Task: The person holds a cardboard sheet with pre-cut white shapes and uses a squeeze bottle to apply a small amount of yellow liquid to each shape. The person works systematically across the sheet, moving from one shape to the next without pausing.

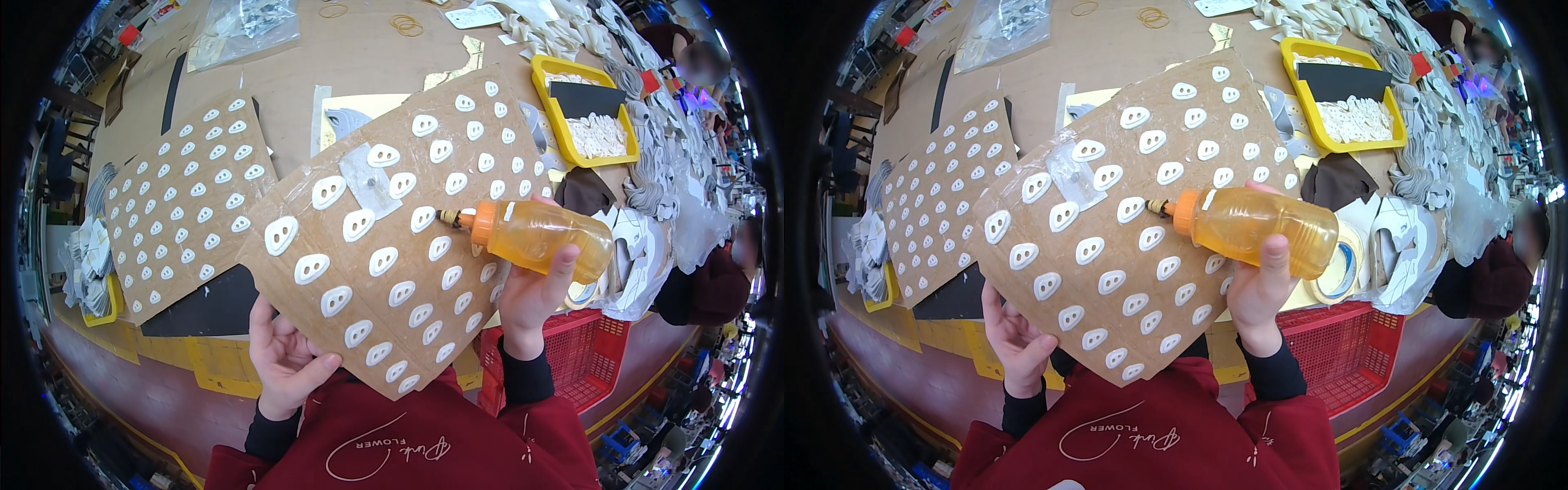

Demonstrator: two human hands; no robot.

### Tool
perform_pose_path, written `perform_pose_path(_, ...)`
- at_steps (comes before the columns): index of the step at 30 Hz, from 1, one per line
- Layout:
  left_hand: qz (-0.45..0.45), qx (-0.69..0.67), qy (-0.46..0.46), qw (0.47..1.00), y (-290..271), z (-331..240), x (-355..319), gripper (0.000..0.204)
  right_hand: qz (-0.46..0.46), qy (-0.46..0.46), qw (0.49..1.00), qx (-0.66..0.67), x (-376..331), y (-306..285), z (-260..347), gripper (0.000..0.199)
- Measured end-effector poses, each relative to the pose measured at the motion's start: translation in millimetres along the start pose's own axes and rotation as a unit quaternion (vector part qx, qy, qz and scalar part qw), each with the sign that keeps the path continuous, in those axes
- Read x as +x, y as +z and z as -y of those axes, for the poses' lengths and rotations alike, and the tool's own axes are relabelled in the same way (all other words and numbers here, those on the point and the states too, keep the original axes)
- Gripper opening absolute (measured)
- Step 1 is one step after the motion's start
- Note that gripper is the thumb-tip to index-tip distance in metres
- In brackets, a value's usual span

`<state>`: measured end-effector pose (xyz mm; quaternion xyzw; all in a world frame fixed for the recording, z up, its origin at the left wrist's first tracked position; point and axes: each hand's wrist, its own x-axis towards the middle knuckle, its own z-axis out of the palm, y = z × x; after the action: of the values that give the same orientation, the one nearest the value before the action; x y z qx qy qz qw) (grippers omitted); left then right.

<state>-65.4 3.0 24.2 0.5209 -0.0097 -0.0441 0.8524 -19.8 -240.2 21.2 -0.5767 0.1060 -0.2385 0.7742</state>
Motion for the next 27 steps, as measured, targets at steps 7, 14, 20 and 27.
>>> perform_pose_path(7,0.009,0.002,0.012,1.000,0.0,0.6,-0.8,0.086,0.016,-0.023,0.999,-0.037,-3.8,-1.5,-0.1,0.064)
perform_pose_path(14,0.011,-0.011,0.018,1.000,0.9,1.1,-1.1,0.085,0.012,-0.056,0.995,-0.083,-12.5,-2.0,0.4,0.072)
perform_pose_path(20,0.016,-0.009,0.026,1.000,1.3,1.8,-0.8,0.084,0.035,-0.049,0.993,-0.105,-20.3,-0.1,6.8,0.077)
perform_pose_path(27,0.014,-0.013,0.020,1.000,1.6,0.8,-2.9,0.082,0.027,-0.048,0.992,-0.114,-26.9,6.0,11.7,0.079)
